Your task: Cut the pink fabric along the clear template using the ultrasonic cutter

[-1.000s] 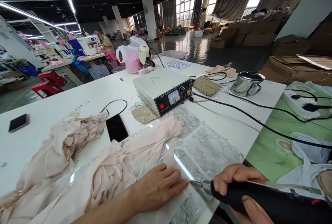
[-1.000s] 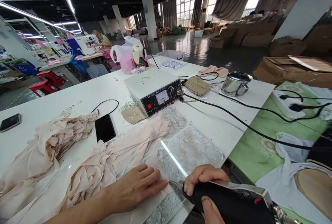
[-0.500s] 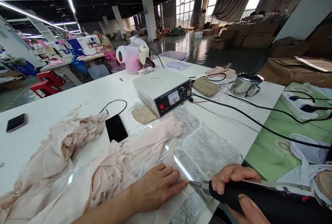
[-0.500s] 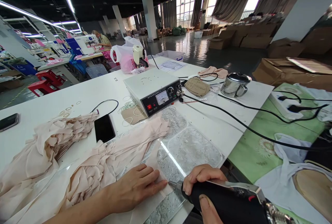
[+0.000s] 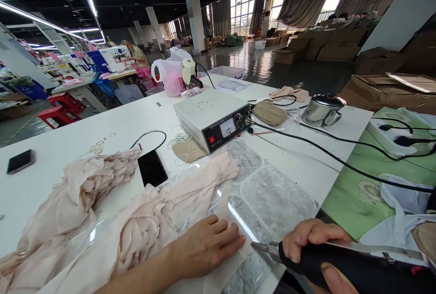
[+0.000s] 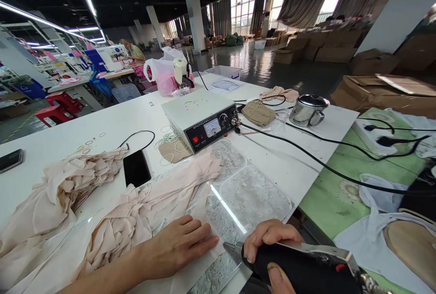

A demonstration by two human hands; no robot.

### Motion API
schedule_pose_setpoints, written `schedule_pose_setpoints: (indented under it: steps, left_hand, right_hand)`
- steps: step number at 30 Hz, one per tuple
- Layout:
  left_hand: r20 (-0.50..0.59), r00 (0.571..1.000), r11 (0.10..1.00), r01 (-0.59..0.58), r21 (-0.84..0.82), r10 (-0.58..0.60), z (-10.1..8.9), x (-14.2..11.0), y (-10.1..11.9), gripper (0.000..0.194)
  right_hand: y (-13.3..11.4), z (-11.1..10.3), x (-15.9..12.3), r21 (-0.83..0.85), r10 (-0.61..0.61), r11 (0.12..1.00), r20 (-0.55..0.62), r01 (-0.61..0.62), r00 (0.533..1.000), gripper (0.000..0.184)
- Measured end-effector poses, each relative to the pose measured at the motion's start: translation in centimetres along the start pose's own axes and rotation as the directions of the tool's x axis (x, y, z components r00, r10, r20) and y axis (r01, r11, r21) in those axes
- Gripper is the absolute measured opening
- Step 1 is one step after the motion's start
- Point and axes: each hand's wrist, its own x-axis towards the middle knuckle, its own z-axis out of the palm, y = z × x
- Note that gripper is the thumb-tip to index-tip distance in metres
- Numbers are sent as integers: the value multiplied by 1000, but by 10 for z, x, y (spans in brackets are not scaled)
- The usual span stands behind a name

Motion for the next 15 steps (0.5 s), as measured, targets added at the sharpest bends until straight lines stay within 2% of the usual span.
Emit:
schedule_pose_setpoints:
  steps: [4, 8, 15]
  left_hand:
    - [44, 998, 998, -37, 50, 35, -2, 0, 0, 31]
    - [37, 998, 996, -55, 65, 53, -3, 2, 0, 30]
    - [53, 998, 996, -28, 79, 24, -7, 5, 4, 29]
  right_hand:
    - [-1, 0, -2, 12, 22, 1000, 18, -23, 1000, 8]
    - [0, -3, -4, 19, 26, 999, 33, -27, 999, 7]
    - [1, -5, -5, 55, 15, 998, 86, -20, 996, 7]
